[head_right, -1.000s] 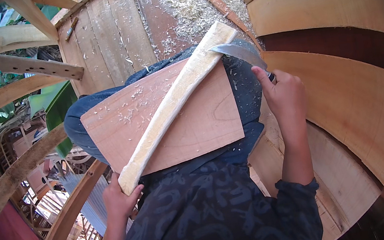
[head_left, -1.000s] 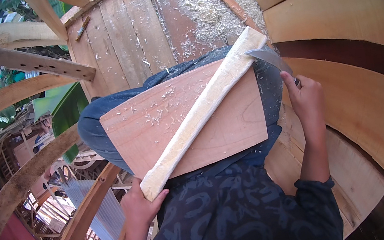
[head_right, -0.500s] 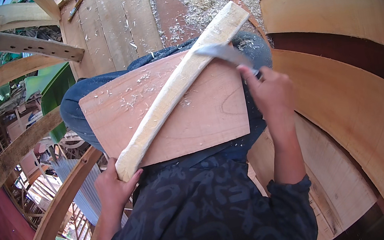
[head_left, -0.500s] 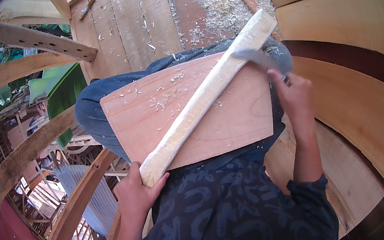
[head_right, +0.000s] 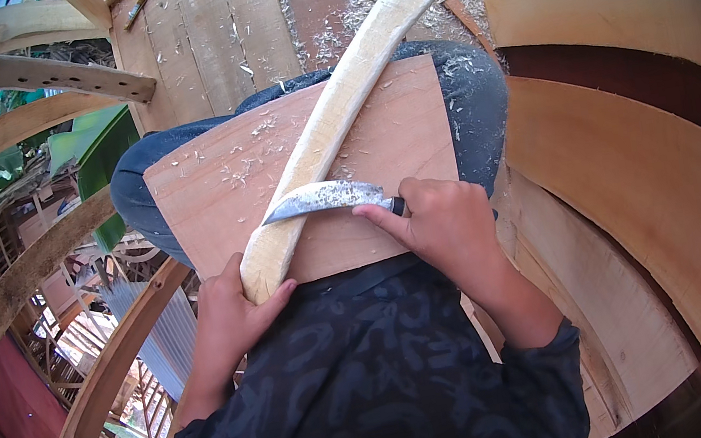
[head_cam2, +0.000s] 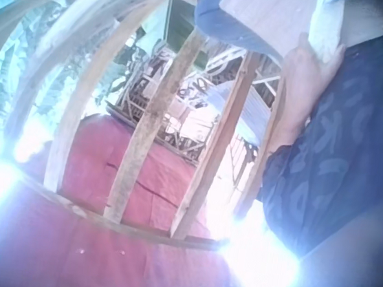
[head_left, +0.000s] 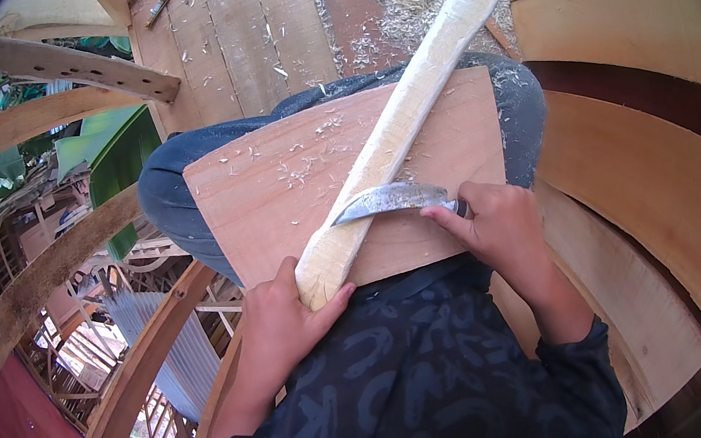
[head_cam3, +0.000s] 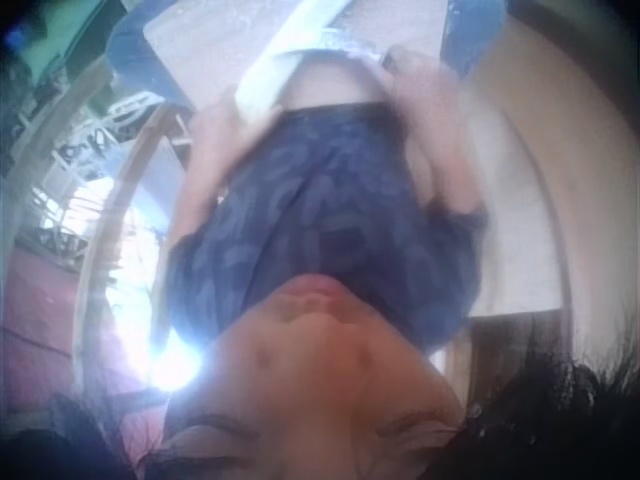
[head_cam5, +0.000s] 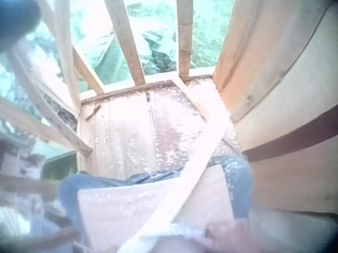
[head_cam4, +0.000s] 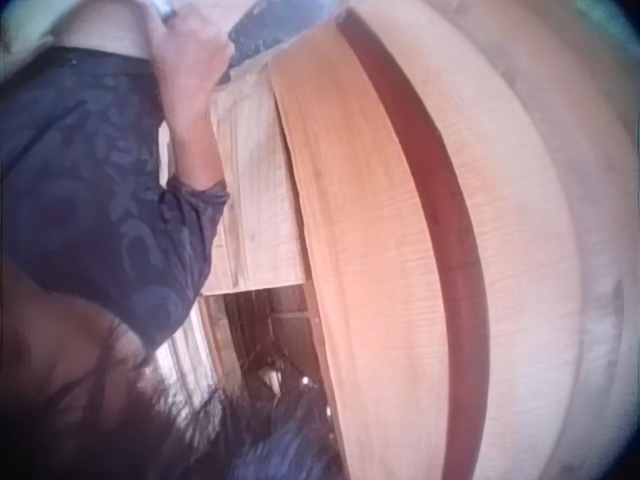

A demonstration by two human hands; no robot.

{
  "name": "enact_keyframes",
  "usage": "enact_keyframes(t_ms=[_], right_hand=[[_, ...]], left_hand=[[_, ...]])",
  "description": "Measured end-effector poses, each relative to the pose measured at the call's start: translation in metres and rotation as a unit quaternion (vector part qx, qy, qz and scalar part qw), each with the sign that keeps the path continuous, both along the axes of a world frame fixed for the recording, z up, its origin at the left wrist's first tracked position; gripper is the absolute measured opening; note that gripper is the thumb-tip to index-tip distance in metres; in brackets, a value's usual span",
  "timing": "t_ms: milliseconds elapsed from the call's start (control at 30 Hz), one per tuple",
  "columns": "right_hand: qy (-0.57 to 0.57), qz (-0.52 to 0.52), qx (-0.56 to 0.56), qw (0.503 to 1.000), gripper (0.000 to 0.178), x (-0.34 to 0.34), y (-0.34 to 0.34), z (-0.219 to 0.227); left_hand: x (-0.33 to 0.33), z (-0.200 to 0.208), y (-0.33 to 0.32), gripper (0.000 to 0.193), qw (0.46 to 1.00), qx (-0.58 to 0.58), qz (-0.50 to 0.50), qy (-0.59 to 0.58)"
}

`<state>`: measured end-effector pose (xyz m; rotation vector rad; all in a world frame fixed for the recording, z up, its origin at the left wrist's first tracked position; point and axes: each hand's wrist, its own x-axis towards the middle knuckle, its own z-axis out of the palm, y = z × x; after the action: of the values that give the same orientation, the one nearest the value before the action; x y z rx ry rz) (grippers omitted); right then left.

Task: The person sits cross-legged on a wooden platform and uses a curved knife to shave and shape a long, light-colored wooden stick. They hold the stick against a flat wooden board placed on their lap and repeatedly scrape the surface to remove shavings, rotating the stick to work on different sides.

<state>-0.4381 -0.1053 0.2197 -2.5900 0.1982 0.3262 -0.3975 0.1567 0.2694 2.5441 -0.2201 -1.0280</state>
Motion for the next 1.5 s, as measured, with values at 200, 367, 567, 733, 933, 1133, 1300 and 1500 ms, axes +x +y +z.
enact_keyframes(t_ms=[200,367,567,733,933,1133,1300,1500], right_hand=[[-0.02,0.003,-0.058,0.998,0.062,0.014,-0.02,-0.007],[-0.057,-0.077,-0.109,0.989,0.062,0.025,-0.038,-0.021],[0.018,-0.129,-0.09,0.987,0.059,0.029,-0.067,0.004],[0.0,0.026,-0.03,0.999,0.059,0.01,-0.013,0.004],[-0.003,-0.13,-0.1,0.986,0.061,0.036,-0.065,-0.014],[0.03,-0.037,-0.05,0.998,0.061,0.026,-0.039,0.012],[0.009,0.031,-0.035,0.999,0.062,0.027,-0.017,0.003],[0.014,0.012,-0.083,0.996,0.062,0.029,-0.026,-0.001]], left_hand=[[-0.003,-0.007,-0.004,0.056,0.999,-0.029,0.018,0.008],[-0.005,-0.007,-0.004,0.054,0.999,-0.046,0.03,0.003],[-0.009,-0.01,0.002,0.053,0.998,-0.061,0.034,0.008],[-0.006,-0.012,-0.006,0.054,0.997,-0.067,0.031,0.015],[-0.005,-0.015,-0.002,0.056,0.995,-0.081,0.047,0.035],[-0.002,-0.015,-0.004,0.054,0.994,-0.086,0.046,0.045],[-0.002,-0.004,-0.004,0.053,0.993,-0.045,0.065,0.087],[0.002,-0.008,-0.01,0.052,0.993,-0.047,0.062,0.089]])
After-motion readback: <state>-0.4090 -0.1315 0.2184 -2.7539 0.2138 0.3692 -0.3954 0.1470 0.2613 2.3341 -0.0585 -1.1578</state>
